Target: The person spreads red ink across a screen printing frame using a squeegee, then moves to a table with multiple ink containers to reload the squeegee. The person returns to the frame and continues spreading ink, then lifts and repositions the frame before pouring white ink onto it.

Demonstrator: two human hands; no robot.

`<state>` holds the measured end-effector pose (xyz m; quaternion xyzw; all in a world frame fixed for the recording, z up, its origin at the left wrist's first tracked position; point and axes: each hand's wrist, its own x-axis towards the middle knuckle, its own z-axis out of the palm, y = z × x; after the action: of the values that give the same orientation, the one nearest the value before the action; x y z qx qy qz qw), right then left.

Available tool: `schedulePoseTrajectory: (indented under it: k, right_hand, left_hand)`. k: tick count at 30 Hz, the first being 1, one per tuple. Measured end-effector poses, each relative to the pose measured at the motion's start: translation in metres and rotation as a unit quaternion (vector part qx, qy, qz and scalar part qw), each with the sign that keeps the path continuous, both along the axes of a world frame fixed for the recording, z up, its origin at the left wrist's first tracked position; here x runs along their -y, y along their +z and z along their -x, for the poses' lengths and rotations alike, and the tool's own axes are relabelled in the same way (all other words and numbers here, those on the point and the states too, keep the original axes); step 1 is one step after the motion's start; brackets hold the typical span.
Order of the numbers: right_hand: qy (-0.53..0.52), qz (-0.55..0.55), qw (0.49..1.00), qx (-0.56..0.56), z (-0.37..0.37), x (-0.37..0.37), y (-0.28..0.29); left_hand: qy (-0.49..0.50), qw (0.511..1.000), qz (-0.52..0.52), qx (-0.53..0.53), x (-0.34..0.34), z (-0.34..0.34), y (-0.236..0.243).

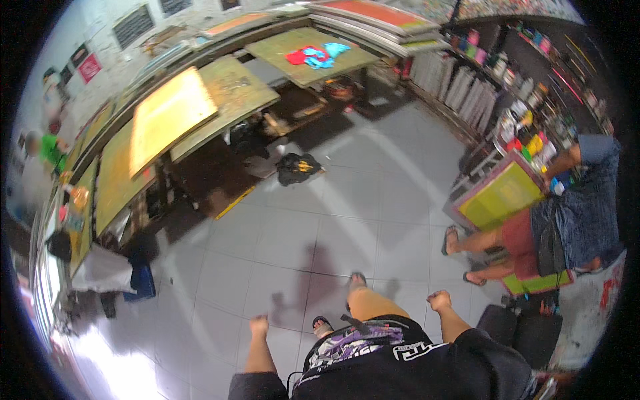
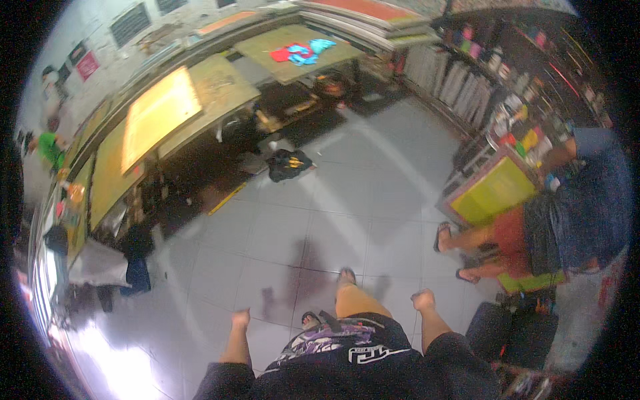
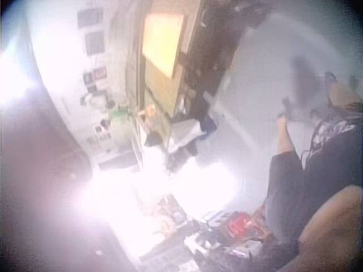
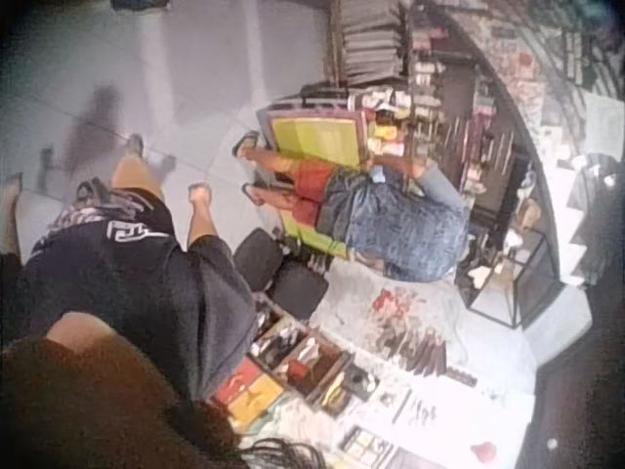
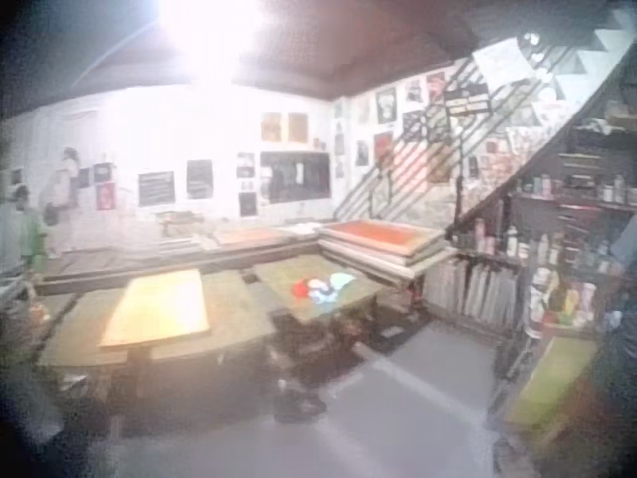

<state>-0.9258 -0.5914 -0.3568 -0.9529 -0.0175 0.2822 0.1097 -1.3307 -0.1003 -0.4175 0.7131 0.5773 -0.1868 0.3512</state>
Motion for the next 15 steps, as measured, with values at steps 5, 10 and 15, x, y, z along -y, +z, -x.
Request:
schedulePoseTrajectory:
  k: [5, 10, 15]
  right_hand:
    - [-0.106, -0.028, 0.994, 0.023, -0.026, -0.028, 0.009]
    - [-0.193, -0.069, 0.979, 0.016, -0.105, 0.019, -0.108]
    - [0.159, 0.142, 0.969, 0.123, -0.232, -0.001, -0.13]
  left_hand:
    - [0.101, 0.978, 0.02, 0.18, -0.099, -0.198, -0.023]
    - [0.07, 0.976, 0.072, 0.193, -0.14, -0.345, -0.037]
    - [0.038, 0.985, 0.083, 0.143, -0.145, -0.466, -0.02]
